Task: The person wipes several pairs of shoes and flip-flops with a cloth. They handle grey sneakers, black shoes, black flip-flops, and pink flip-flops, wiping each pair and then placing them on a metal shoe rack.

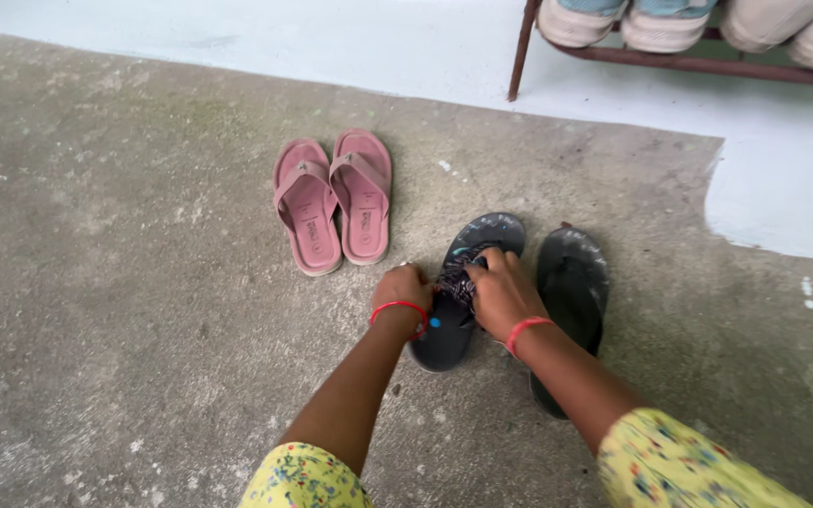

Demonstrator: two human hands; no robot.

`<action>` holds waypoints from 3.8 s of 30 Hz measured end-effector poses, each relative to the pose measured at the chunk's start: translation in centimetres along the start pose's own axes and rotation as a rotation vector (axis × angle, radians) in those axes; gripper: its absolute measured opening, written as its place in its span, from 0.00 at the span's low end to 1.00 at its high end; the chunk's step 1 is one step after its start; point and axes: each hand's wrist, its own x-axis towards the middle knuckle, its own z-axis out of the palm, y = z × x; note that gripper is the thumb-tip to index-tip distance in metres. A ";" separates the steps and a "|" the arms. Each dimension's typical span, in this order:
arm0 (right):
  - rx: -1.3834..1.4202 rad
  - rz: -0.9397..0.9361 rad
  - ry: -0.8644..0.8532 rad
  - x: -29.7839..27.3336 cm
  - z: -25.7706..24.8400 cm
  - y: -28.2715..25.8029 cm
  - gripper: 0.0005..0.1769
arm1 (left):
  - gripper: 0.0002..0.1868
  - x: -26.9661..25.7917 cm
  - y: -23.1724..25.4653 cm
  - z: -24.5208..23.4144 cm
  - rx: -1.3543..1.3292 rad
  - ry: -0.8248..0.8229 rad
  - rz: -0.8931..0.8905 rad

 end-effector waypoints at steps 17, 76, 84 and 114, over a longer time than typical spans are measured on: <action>0.515 -0.338 -0.296 -7.6 1.7 -3.1 0.25 | 0.16 0.3 -1.1 2.1 -0.121 0.054 -0.119; 1.302 1.124 -0.201 -11.5 -1.3 23.2 0.31 | 0.25 -1.1 5.0 3.9 -1.209 -0.298 -0.193; 1.412 0.954 -0.119 -6.4 -16.9 20.4 0.24 | 0.23 -1.4 13.0 -3.2 -1.207 -0.171 0.007; 1.638 0.383 0.368 8.9 -40.4 24.6 0.13 | 0.22 2.4 44.6 -21.0 -1.147 0.165 0.284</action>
